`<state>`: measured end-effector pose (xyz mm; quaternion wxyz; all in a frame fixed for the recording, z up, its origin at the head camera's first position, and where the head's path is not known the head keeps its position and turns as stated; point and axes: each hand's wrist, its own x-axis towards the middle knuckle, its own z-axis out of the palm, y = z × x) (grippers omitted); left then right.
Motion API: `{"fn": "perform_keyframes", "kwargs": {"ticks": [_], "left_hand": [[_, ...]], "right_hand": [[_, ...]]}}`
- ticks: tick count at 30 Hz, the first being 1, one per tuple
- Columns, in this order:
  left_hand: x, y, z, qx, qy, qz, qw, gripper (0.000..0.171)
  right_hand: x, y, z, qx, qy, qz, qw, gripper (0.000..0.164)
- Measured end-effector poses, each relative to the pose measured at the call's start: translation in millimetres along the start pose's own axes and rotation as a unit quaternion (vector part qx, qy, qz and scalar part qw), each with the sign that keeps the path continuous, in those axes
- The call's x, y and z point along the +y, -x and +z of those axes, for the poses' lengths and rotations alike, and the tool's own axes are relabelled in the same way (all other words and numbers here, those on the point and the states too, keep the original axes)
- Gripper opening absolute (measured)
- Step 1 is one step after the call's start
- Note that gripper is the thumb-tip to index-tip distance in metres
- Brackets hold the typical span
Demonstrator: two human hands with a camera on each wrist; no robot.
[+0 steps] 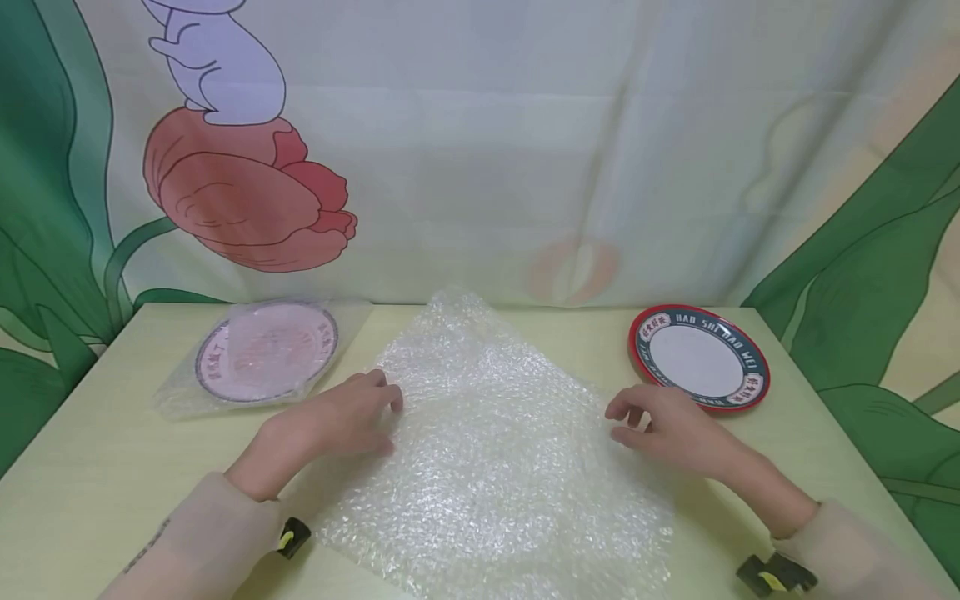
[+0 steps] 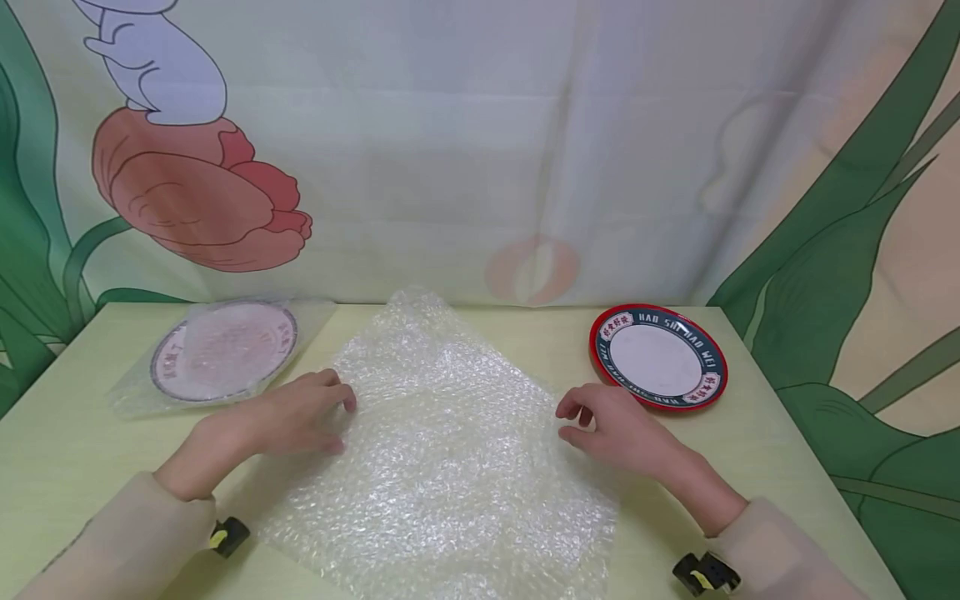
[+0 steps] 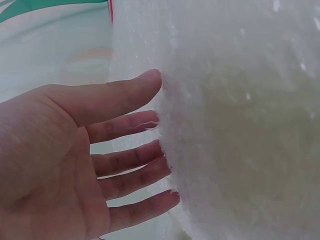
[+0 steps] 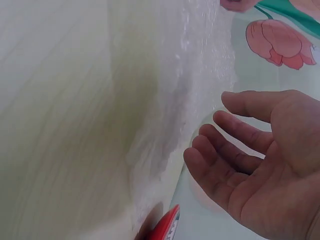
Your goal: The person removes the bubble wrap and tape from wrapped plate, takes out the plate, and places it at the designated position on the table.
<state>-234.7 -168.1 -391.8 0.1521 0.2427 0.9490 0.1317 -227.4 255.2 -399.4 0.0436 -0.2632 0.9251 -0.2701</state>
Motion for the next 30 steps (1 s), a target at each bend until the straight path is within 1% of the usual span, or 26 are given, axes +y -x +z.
{"fn": "perform_keyframes", "kwargs": {"ticks": [3, 9, 13, 18, 23, 27, 30], "left_hand": [[0.2, 0.7, -0.8, -0.001, -0.003, 0.007, 1.0, 0.036], [0.0, 3.7, -1.6, 0.0, -0.014, 0.023, 0.9996, 0.038], [-1.9, 6.1, -1.8, 0.002, -0.013, 0.033, 0.9994, 0.038], [-3.3, 8.2, -2.9, -0.001, -0.002, 0.041, 0.9992, 0.039], [-5.8, 9.9, -4.7, 0.0, 0.009, 0.05, 0.9987, 0.039], [-10.1, 10.9, -5.9, 0.01, 0.027, 0.06, 0.9978, 0.035], [-14.7, 11.3, -6.8, 0.021, 0.039, 0.059, 0.9973, 0.031]], "right_hand": [[-3.6, -2.4, 3.8, -0.003, 0.01, -0.01, 1.0, 0.018], [-9.2, -8.9, 9.8, -0.024, 0.009, -0.003, 1.0, 0.022], [-9.8, -12.2, 13.6, -0.036, 0.018, -0.007, 0.999, 0.024], [-9.4, -13.7, 17.2, -0.047, 0.029, -0.012, 0.998, 0.026], [-10.2, -14.0, 19.8, -0.058, 0.035, -0.008, 0.998, 0.027], [-10.0, -14.9, 20.7, -0.069, 0.043, -0.004, 0.997, 0.028], [-9.2, -15.5, 21.2, -0.077, 0.049, 0.0, 0.996, 0.031]]}}
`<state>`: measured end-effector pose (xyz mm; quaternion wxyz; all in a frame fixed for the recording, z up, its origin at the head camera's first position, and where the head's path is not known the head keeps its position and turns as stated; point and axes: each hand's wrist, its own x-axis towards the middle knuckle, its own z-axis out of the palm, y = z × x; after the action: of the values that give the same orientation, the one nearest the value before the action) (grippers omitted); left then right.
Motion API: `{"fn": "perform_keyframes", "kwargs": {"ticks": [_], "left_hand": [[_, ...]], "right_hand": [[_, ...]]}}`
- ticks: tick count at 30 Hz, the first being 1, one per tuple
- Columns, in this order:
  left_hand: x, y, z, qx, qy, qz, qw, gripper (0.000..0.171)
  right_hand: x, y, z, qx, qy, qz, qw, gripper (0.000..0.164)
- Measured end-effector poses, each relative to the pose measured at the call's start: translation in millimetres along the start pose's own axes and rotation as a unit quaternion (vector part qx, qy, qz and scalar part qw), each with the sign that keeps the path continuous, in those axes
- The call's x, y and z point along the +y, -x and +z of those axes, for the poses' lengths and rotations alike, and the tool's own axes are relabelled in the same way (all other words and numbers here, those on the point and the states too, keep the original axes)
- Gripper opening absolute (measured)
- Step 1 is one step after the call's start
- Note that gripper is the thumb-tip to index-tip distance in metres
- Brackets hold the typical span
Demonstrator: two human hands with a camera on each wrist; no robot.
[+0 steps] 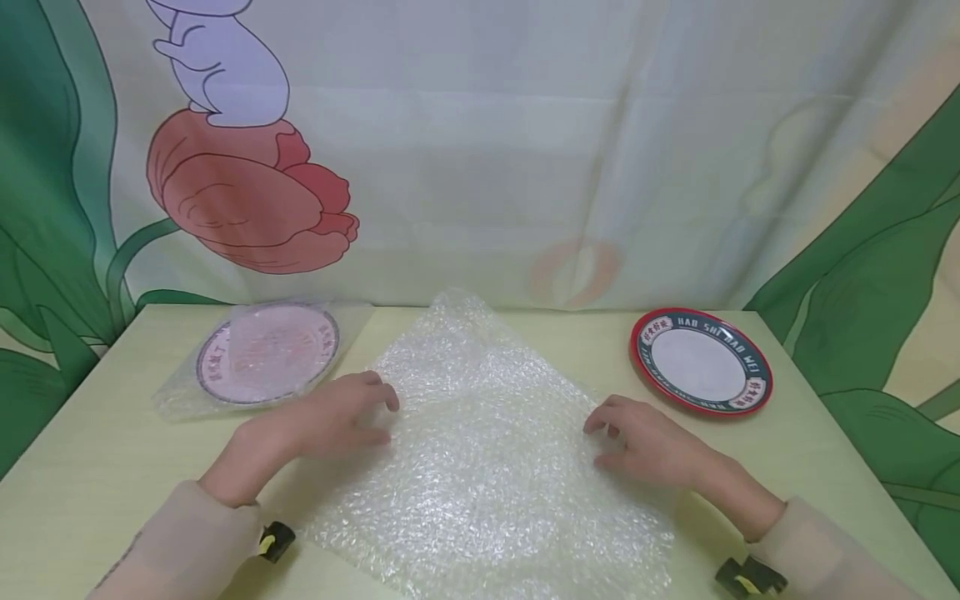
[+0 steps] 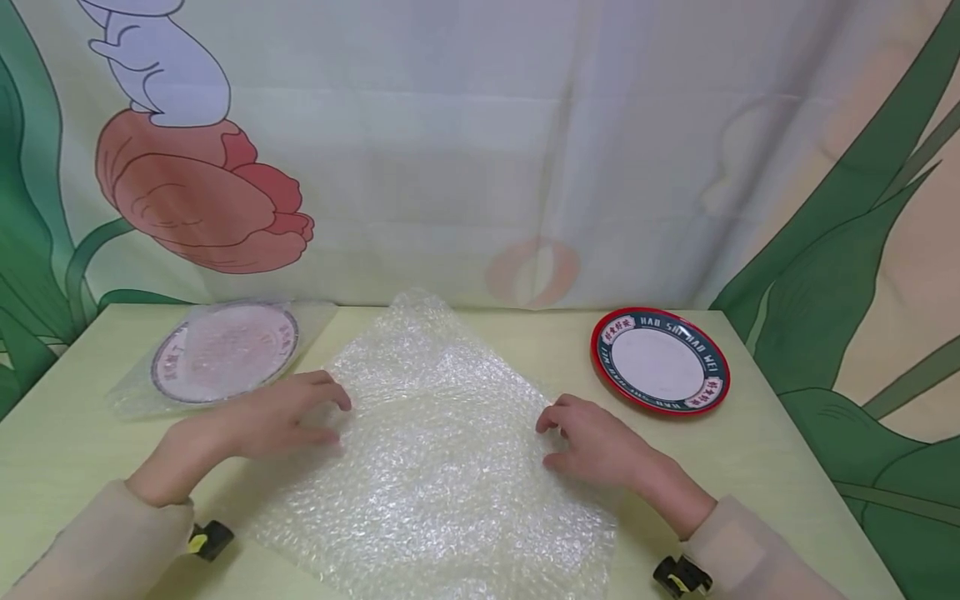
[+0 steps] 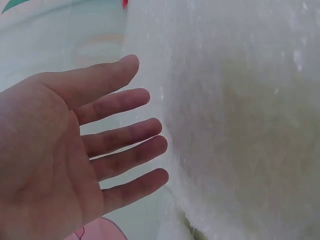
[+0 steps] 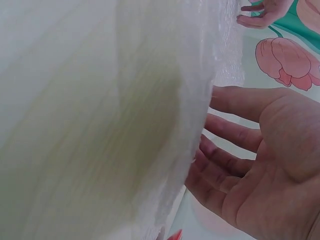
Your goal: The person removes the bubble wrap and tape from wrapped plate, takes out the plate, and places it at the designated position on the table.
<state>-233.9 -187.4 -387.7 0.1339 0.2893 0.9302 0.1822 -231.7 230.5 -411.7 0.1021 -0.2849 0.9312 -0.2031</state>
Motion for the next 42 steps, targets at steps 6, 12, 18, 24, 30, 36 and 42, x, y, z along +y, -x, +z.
{"fn": "perform_keyframes", "kwargs": {"ticks": [6, 12, 18, 24, 30, 36, 42], "left_hand": [[-7.0, 4.4, -7.3, 0.05, -0.004, 0.0, 0.9987, 0.026], [-12.3, 7.8, -14.8, 0.113, -0.022, -0.017, 0.9932, 0.023], [-20.0, 10.8, -20.8, 0.161, -0.042, -0.06, 0.9843, 0.026], [-26.8, 13.5, -27.1, 0.189, -0.022, -0.104, 0.9763, 0.032], [-32.2, 17.6, -31.4, 0.22, -0.014, -0.151, 0.9637, 0.033], [-43.2, 22.0, -33.5, 0.242, -0.027, -0.21, 0.9468, 0.047], [-60.1, 27.0, -35.5, 0.261, -0.025, -0.244, 0.9336, 0.057]], "right_hand": [[-1.6, 0.0, -0.1, -0.011, -0.002, 0.017, 1.0, 0.033], [-5.4, 0.0, -1.1, -0.013, -0.003, 0.022, 1.0, 0.033], [-5.6, -0.3, -0.2, -0.01, -0.001, 0.018, 1.0, 0.033], [-4.5, -0.3, 0.1, -0.009, -0.001, 0.015, 1.0, 0.033], [-4.7, 0.3, -0.3, -0.007, 0.0, 0.013, 1.0, 0.032], [-5.5, 0.9, -0.5, -0.009, 0.001, 0.014, 1.0, 0.032], [-3.4, 0.8, 0.3, -0.01, 0.004, 0.016, 1.0, 0.033]]}}
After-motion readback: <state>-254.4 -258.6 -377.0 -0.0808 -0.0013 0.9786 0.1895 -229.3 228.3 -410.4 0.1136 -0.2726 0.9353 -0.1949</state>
